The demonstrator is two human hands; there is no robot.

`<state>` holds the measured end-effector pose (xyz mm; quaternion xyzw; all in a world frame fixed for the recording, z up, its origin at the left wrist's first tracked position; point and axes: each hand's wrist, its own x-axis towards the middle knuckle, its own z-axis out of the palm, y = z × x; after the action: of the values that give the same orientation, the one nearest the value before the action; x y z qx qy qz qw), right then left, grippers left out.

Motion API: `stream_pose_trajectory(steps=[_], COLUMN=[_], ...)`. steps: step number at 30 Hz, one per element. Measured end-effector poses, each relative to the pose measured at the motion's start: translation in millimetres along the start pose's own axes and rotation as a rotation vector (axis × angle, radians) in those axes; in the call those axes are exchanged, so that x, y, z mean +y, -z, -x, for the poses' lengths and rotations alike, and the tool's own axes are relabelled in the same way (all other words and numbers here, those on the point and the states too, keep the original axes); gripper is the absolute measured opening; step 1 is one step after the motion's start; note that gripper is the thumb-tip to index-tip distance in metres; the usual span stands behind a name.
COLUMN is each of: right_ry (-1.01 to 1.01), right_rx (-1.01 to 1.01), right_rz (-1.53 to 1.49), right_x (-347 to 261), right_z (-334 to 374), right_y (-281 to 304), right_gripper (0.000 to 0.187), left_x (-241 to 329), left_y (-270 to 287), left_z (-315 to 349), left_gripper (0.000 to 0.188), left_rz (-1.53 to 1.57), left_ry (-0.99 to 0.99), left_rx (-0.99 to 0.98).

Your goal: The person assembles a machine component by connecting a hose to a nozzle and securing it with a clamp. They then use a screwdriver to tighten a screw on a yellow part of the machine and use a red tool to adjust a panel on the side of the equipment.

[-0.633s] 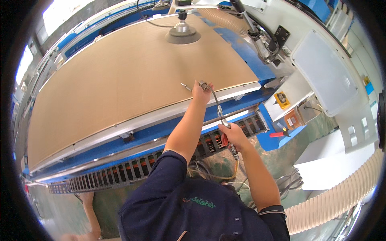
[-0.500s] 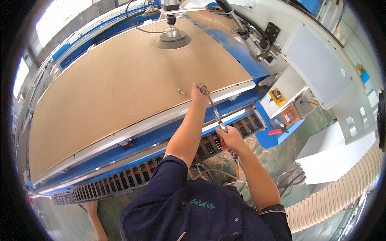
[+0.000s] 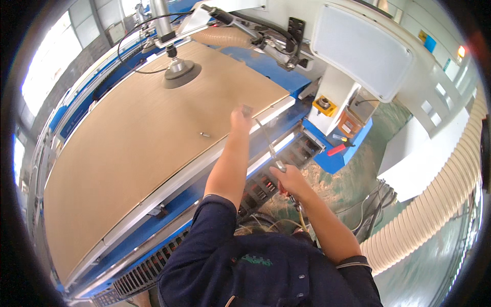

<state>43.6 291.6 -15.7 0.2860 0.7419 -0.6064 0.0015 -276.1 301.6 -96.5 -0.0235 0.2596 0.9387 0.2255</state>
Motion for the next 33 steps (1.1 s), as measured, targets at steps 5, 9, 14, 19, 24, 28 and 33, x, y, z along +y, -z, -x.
stream_pose_trajectory(steps=[5, 9, 14, 19, 24, 28, 33], right_ry=[0.007, -0.017, 0.110, 0.173, 0.250, 0.033, 0.150], right_rx=[-0.039, -0.011, -0.117, -0.400, -0.100, -0.130, 0.203], right_rz=[-0.002, 0.054, 0.200, 0.270, 0.457, 0.289, 0.576], right_x=[-8, 11, 3, -14, 1, -18, 0], right_z=[9, 13, 54, 127, 151, 161, 134], right_y=[-10, 9, 12, 50, 75, 86, 78], right_gripper=[0.048, 0.048, 0.045, 0.041, 0.036, 0.039, 0.044], left_x=[6, -16, 7, 31, 52, 59, 38], left_y=[56, -15, -23, -28, -30, -10, -27], left_z=[-52, -5, 3, 16, 16, 16, 41], left_gripper=[0.022, 0.024, 0.028, 0.028, 0.037, 0.040, 0.039], left_rz=[-0.888, -0.127, -0.014, 0.018, -0.026, -0.110, -0.094], left_ry=[-0.502, 0.070, 0.126, 0.039, 0.127, 0.214, 0.200], left_rx=[-0.109, 0.110, 0.175, 0.080, 0.241, 0.125, 0.078])
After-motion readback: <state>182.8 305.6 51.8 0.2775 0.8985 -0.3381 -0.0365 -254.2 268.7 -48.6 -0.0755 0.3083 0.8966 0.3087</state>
